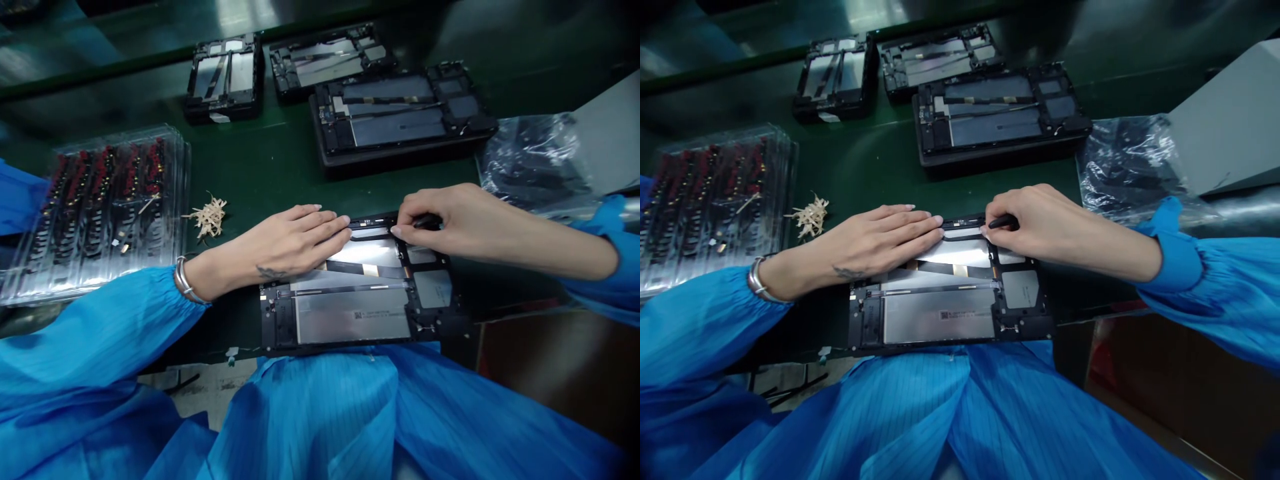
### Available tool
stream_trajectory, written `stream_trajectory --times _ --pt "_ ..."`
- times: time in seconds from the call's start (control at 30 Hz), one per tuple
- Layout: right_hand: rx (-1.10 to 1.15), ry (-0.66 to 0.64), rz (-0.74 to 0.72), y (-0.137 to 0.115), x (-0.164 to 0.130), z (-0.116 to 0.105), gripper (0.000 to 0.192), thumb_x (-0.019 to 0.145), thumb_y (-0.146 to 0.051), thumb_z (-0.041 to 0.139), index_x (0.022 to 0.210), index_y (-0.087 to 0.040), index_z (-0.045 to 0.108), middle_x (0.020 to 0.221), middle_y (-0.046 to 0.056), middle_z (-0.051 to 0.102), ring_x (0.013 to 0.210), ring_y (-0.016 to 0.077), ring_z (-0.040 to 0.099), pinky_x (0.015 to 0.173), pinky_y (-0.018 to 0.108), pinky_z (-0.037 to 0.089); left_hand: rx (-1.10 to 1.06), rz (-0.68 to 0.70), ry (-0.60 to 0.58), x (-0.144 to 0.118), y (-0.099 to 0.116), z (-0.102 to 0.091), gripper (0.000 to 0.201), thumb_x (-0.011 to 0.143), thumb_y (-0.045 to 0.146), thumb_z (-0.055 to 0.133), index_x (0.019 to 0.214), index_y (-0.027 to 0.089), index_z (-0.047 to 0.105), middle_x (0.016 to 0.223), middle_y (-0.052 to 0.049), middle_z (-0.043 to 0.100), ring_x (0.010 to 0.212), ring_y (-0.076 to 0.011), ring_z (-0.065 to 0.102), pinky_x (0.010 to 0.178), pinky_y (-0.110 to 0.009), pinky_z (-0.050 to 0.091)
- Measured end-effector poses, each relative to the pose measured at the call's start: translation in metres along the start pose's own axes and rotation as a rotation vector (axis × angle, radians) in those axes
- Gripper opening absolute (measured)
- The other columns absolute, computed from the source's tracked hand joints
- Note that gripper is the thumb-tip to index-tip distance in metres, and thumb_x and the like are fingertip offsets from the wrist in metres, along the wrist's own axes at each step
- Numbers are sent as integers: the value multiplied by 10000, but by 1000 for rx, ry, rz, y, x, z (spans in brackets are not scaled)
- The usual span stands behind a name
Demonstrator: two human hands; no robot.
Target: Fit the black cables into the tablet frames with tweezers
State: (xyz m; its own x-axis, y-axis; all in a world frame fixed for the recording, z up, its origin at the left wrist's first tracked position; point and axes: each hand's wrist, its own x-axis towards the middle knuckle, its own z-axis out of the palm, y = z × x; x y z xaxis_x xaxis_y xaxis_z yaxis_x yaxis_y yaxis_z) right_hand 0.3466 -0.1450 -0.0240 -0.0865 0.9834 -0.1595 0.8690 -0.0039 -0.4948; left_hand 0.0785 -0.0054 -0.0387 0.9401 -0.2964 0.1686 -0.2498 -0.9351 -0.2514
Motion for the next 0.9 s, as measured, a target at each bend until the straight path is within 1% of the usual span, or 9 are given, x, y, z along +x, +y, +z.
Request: stream_trajectory --times 0.13,0.27,0.37,0.5,0.63,0.77,0.83,0.9 --pt "-17 13 -27 1 -1 2 316 897 -508 538 795 -234 659 847 52 726 750 238 651 653 355 425 -5 7 -4 0 0 0 392 1113 216 412 1416 57 602 1461 -213 640 1331 -312 670 1121 -472 573" --pt "-29 1 -10 0 0 2 296 885 -492 540 802 -233 657 837 54 721 747 241 646 662 354 418 -3 7 -3 1 0 0 392 1111 207 418 1420 58 605 1458 -219 639 1330 -318 670 1106 -475 584" --pt "-27 2 -12 -1 0 2 284 882 -484 538 794 -238 650 827 48 713 739 236 639 665 349 404 22 23 8 2 1 -1 385 1109 194 420 1408 47 614 1448 -227 644 1317 -322 679 1088 -476 597" --pt "-41 -7 1 -2 0 2 261 870 -456 544 788 -234 654 825 54 707 740 242 627 660 344 377 93 43 22 5 2 -4 369 1096 122 410 1374 33 635 1396 -227 679 1265 -304 710 1057 -448 614" --pt "-89 -19 16 -4 1 2 229 868 -401 525 786 -223 646 850 64 703 759 243 616 660 337 360 147 60 46 9 6 -6 352 1077 102 444 1352 12 645 1328 -233 714 1186 -314 737 990 -425 626" --pt "-127 -14 18 -5 2 6 204 874 -368 528 779 -221 633 862 61 693 790 240 620 670 332 355 155 45 37 13 10 -9 364 1085 118 423 1372 30 628 1295 -222 718 1164 -306 724 952 -405 607" --pt "-130 5 9 -5 2 8 184 877 -342 537 773 -219 626 857 55 684 797 236 621 676 329 354 159 32 19 17 10 -9 368 1090 129 413 1383 48 621 1238 -207 726 1126 -299 718 888 -390 596" --pt "-134 15 4 -5 1 9 171 883 -317 544 766 -216 619 851 52 675 798 235 621 680 330 359 160 12 3 23 10 -8 367 1110 201 411 1376 72 629 1144 -183 727 1050 -295 713 801 -380 569"
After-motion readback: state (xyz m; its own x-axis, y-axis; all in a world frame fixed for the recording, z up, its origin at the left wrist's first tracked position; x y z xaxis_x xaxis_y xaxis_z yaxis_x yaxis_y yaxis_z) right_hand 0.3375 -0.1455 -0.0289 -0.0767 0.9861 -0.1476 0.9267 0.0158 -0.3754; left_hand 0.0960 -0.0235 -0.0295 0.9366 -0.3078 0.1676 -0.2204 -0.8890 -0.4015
